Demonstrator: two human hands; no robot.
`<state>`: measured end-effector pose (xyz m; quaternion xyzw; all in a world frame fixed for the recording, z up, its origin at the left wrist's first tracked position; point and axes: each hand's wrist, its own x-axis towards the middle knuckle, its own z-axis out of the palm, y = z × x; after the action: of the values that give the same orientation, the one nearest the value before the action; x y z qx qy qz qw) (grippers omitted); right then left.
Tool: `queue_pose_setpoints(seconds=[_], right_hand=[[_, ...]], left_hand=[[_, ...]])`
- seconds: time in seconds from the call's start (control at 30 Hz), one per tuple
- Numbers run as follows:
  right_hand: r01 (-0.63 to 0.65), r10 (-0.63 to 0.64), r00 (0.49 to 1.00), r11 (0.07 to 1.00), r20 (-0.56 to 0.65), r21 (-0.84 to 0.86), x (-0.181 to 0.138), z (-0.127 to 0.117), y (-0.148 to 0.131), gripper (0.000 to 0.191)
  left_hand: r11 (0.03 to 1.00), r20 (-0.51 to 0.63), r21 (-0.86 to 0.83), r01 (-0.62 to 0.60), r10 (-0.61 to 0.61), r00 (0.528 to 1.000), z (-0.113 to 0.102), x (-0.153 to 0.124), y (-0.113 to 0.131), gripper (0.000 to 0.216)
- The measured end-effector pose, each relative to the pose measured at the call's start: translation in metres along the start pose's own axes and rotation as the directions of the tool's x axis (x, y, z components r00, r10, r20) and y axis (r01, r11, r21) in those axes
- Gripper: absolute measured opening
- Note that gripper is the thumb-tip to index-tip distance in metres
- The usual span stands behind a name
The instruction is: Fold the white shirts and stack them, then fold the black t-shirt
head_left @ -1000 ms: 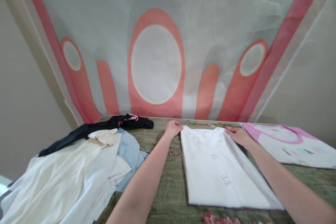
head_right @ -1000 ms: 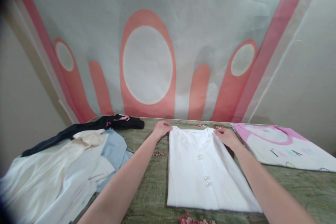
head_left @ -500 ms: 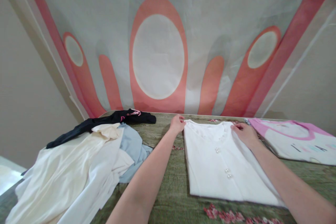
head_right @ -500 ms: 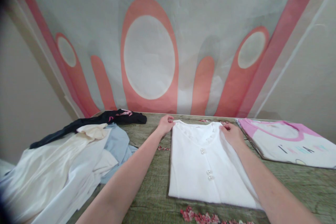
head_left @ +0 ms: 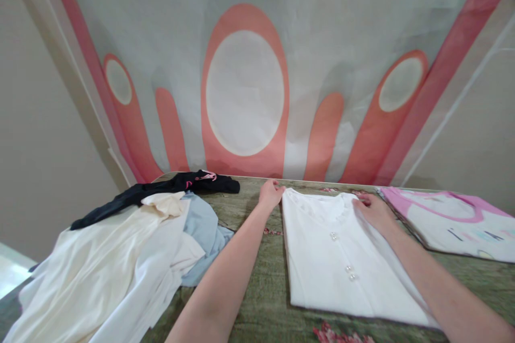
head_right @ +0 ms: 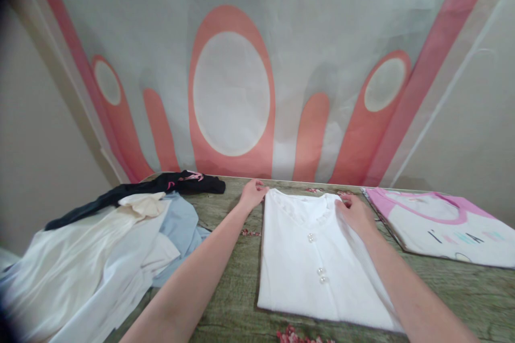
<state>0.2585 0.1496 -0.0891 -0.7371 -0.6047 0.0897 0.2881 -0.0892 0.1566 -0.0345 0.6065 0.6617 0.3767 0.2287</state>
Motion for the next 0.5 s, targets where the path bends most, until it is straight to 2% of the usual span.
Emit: queue_pose_setpoints(seconds=[0.17, 0.27, 0.37, 0.5], right_hand=[[0.017, -0.017, 1.000, 1.000, 0.003, 0.015, 0.0004, 0.0004, 0.0011, 0.046], [0.030, -0.031, 1.000, 0.999, 0.003, 0.017, -0.0016, -0.0018, -0.0005, 0.043], [0.046, -0.046, 0.999, 0.999, 0.006, 0.015, -0.0037, -0.0051, -0.0032, 0.038], [0.053, -0.053, 0.999, 0.999, -0.001, 0.000, -0.0050, -0.0086, -0.0059, 0.034]], left_hand=[[0.999, -0.012, 0.049, 0.011, -0.010, 1.000, -0.0049, -0.0020, 0.0047, 0.016], [0.999, 0.007, 0.051, 0.004, -0.005, 1.000, -0.0048, -0.0039, 0.0066, 0.019], [1.000, 0.020, 0.026, -0.005, 0.005, 1.000, -0.0046, -0.0050, 0.0083, 0.026], [0.999, 0.049, -0.039, -0.001, 0.003, 0.999, -0.0016, -0.0038, 0.0102, 0.022]])
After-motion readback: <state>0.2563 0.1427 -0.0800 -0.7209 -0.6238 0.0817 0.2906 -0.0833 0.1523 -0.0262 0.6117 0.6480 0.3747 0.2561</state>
